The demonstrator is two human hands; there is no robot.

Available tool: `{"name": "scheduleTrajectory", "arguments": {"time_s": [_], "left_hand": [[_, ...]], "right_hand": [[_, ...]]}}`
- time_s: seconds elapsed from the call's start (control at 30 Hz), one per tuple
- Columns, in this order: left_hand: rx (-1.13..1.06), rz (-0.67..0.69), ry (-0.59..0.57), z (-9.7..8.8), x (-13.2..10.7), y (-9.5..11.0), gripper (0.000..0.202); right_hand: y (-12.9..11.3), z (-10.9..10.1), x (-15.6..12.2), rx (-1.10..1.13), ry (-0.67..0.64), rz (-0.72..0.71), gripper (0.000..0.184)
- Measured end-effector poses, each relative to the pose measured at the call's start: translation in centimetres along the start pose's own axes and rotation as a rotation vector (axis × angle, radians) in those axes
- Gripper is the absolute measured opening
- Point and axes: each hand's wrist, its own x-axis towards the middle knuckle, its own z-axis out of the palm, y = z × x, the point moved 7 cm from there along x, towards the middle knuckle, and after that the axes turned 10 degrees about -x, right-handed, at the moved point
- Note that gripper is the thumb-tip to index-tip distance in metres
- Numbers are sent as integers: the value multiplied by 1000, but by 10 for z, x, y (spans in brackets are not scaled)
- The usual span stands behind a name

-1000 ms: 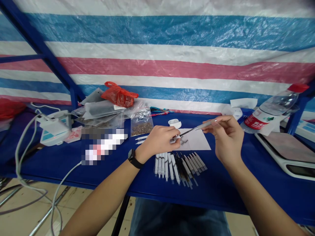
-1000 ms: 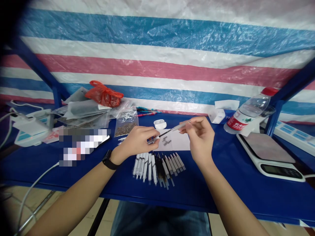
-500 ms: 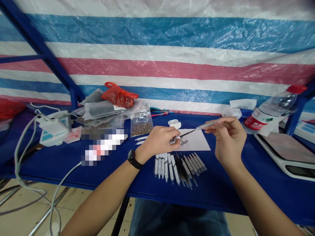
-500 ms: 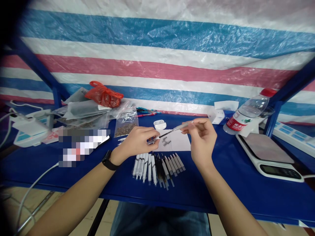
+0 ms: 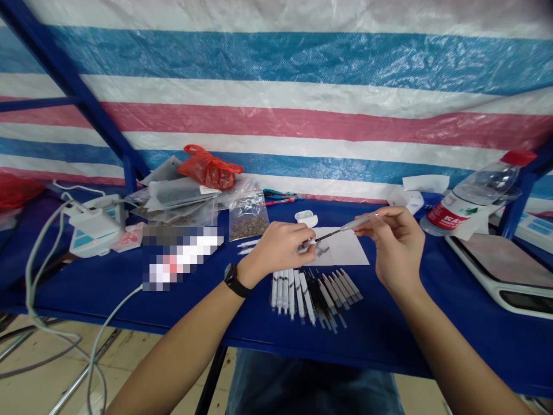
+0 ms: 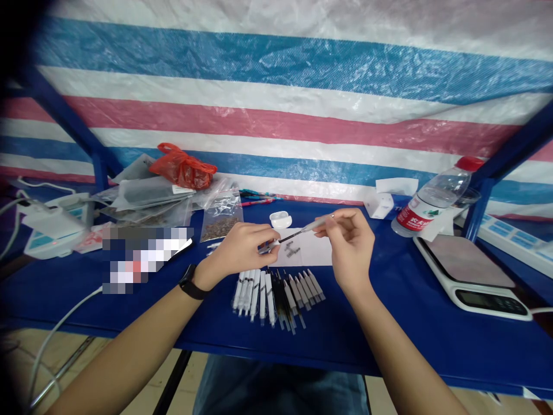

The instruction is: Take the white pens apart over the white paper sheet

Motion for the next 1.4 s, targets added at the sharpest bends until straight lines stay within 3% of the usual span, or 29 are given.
{"name": "scheduleTrajectory", "arguments": {"time_s": [0.27,0.6,0.8,1.4], "left_hand": [[-17,24,40,-1,-1,0,17],[-48,14,8,-6,1,2,21],[-43,-13,-14,-6,0,0,33],[-91,-3,13,-5,-2,1,26]], "right_hand": [[3,6,0,14,-58,14,18],[7,26,-7,60,-295,87,23],[5,23,-6,18,-283,70,31],[6,23,-5,-35,-302,72,36]]}}
